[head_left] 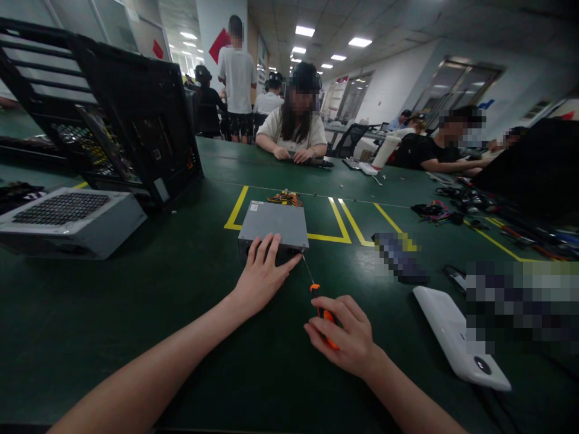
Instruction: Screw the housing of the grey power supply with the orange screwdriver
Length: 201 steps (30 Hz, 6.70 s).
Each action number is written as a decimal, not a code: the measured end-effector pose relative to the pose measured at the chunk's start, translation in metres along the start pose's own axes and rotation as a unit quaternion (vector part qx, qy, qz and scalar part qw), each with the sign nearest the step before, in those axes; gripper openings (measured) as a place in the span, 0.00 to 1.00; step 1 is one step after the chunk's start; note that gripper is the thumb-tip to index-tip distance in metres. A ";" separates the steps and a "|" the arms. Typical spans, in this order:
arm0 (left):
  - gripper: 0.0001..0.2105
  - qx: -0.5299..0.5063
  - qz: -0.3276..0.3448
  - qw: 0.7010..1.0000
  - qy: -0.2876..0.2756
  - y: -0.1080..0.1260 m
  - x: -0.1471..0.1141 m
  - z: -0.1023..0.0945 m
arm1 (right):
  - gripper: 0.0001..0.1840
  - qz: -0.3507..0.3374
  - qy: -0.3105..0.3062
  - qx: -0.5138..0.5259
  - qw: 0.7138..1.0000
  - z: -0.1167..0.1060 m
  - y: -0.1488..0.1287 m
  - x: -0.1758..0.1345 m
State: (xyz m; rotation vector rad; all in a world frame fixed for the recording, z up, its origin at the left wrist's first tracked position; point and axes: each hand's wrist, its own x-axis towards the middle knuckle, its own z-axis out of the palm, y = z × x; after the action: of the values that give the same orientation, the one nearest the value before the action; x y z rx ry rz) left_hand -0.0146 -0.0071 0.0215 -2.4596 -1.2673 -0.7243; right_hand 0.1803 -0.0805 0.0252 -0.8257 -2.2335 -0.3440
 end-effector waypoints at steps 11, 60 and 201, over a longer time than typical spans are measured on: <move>0.24 0.001 -0.005 1.000 0.004 0.000 -0.001 0.005 | 0.07 -0.006 0.010 0.022 1.000 0.000 0.002 0.002; 0.25 -0.001 -0.001 1.000 -0.011 0.000 -0.001 0.002 | 0.20 0.085 0.014 0.112 0.990 -0.002 0.006 0.003; 0.24 0.006 0.001 1.000 -0.006 0.000 0.000 0.005 | 0.18 0.101 0.017 0.114 0.988 -0.007 0.004 0.002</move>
State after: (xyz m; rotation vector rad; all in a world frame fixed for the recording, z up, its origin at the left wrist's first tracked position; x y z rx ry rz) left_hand -0.0133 -0.0053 0.0176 -2.4580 -1.2704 -0.7003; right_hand 0.1853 -0.0801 0.0313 -0.9047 -2.0876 -0.0050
